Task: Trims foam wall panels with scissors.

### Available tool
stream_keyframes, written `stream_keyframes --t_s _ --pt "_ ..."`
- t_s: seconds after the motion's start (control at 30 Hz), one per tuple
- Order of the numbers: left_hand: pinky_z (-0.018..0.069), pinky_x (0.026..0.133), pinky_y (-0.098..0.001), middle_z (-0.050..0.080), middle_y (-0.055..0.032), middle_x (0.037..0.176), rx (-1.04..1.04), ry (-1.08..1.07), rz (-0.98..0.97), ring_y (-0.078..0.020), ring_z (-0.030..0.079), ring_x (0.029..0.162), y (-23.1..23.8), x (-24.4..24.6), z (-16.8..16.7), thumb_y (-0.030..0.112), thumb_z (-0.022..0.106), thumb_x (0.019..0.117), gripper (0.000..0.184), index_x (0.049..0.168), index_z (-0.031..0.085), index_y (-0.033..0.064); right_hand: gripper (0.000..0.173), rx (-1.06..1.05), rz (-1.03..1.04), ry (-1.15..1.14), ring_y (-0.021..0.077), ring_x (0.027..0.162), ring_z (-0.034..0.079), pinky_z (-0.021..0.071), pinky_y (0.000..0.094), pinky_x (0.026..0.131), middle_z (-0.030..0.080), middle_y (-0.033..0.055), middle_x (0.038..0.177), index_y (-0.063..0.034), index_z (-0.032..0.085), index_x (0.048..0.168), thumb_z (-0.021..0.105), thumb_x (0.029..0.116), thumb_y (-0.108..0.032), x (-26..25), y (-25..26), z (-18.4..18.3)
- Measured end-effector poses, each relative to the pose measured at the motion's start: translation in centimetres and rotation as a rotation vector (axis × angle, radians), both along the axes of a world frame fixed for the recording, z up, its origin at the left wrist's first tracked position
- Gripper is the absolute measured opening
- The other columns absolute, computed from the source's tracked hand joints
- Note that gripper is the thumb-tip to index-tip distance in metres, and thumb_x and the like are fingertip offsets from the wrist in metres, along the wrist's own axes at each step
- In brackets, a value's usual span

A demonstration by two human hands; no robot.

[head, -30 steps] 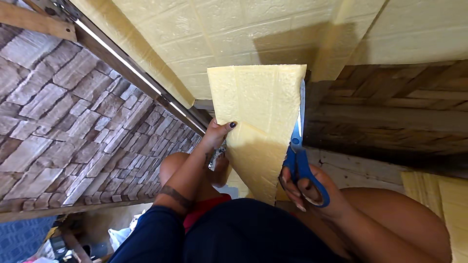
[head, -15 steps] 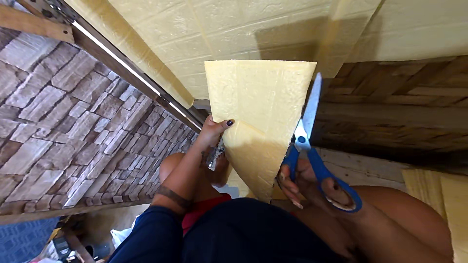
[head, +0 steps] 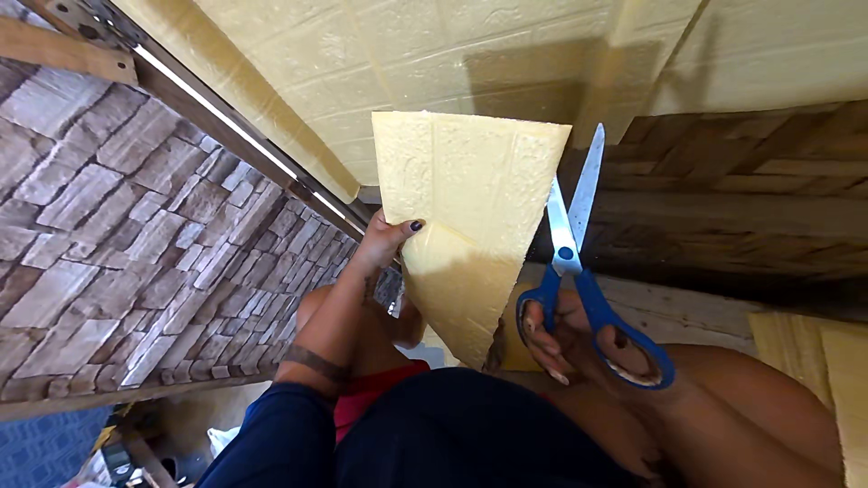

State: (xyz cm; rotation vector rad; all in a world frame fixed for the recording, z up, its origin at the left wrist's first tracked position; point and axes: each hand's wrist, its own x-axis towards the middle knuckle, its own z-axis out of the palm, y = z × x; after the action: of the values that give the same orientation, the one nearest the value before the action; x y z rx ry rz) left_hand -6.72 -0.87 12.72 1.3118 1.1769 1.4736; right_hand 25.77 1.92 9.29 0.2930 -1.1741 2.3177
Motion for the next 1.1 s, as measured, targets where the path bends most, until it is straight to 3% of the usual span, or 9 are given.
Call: stream_keyframes --t_s 0.2,0.3,0.57,0.83,0.9,0.97,1.1 --pt "0.0606 0.076 -0.0214 0.076 0.0089 0.097 0.026 0.004 -0.010 -0.0011 0.072 0.084 -0.1 0.1 0.0 0.017 0.077 0.0905 0.021 0.110 0.071 0.0250 0.055 -0.002 -0.018 0.009 0.0046 0.079 0.064 0.0541 0.0180 0.068 0.065 -0.0046 0.093 -0.0134 0.063 0.119 0.061 0.0936 -0.062 0.0 -0.1 0.1" --pt "0.0610 0.078 -0.0230 0.076 0.0082 0.098 0.032 -0.039 -0.022 -0.0020 0.072 0.086 0.1 0.3 -0.3 0.021 0.078 0.0901 0.022 0.111 0.071 0.0243 0.051 -0.024 -0.096 0.011 0.0025 0.074 0.063 0.0528 0.0156 0.062 0.064 -0.0053 0.092 -0.0135 0.063 0.119 0.062 0.0945 -0.059 -0.4 -0.7 0.0" --pt "0.0596 0.073 -0.0211 0.075 0.0092 0.098 -0.032 -0.040 -0.037 -0.0006 0.070 0.084 -0.6 1.1 -1.3 0.027 0.077 0.0920 0.023 0.113 0.069 0.0288 0.039 -0.103 -0.203 -0.046 -0.0007 0.063 0.061 0.0511 0.0133 0.054 0.064 -0.0071 0.081 -0.0118 0.066 0.109 0.066 0.0954 -0.049 -0.5 -1.8 0.5" --pt "0.0615 0.078 -0.0252 0.077 0.0071 0.096 -0.003 -0.135 -0.006 -0.0034 0.073 0.085 0.6 1.4 -1.7 0.024 0.081 0.0874 0.023 0.108 0.071 0.0235 0.027 -0.094 -0.307 -0.167 -0.0034 0.056 0.058 0.0502 0.0125 0.049 0.064 -0.0101 0.074 -0.0143 0.070 0.100 0.071 0.0932 -0.040 -0.8 -2.3 1.5" --pt "0.0616 0.078 -0.0259 0.077 0.0065 0.097 -0.006 -0.136 -0.014 -0.0040 0.073 0.085 0.5 1.2 -1.8 0.025 0.081 0.0871 0.024 0.109 0.071 0.0231 0.031 -0.098 -0.265 -0.162 -0.0005 0.059 0.062 0.0533 0.0151 0.051 0.066 -0.0080 0.076 -0.0137 0.069 0.104 0.071 0.0930 -0.043 -0.6 -2.0 1.3" --pt "0.0614 0.077 -0.0255 0.076 0.0061 0.098 -0.021 -0.117 -0.013 -0.0043 0.072 0.085 0.1 0.9 -1.9 0.025 0.081 0.0879 0.026 0.112 0.069 0.0234 0.044 -0.039 -0.181 -0.105 0.0037 0.069 0.064 0.0558 0.0183 0.059 0.066 -0.0048 0.085 -0.0132 0.065 0.114 0.064 0.0950 -0.053 -0.4 -1.2 0.5" --pt "0.0616 0.076 -0.0248 0.077 0.0056 0.096 -0.027 -0.071 0.001 -0.0042 0.072 0.083 -0.2 0.1 -1.8 0.023 0.079 0.0890 0.023 0.110 0.070 0.0222 0.060 0.056 -0.097 -0.066 0.0047 0.077 0.064 0.0540 0.0185 0.066 0.065 -0.0049 0.090 -0.0151 0.064 0.120 0.058 0.0924 -0.067 -0.5 -0.2 -0.4"
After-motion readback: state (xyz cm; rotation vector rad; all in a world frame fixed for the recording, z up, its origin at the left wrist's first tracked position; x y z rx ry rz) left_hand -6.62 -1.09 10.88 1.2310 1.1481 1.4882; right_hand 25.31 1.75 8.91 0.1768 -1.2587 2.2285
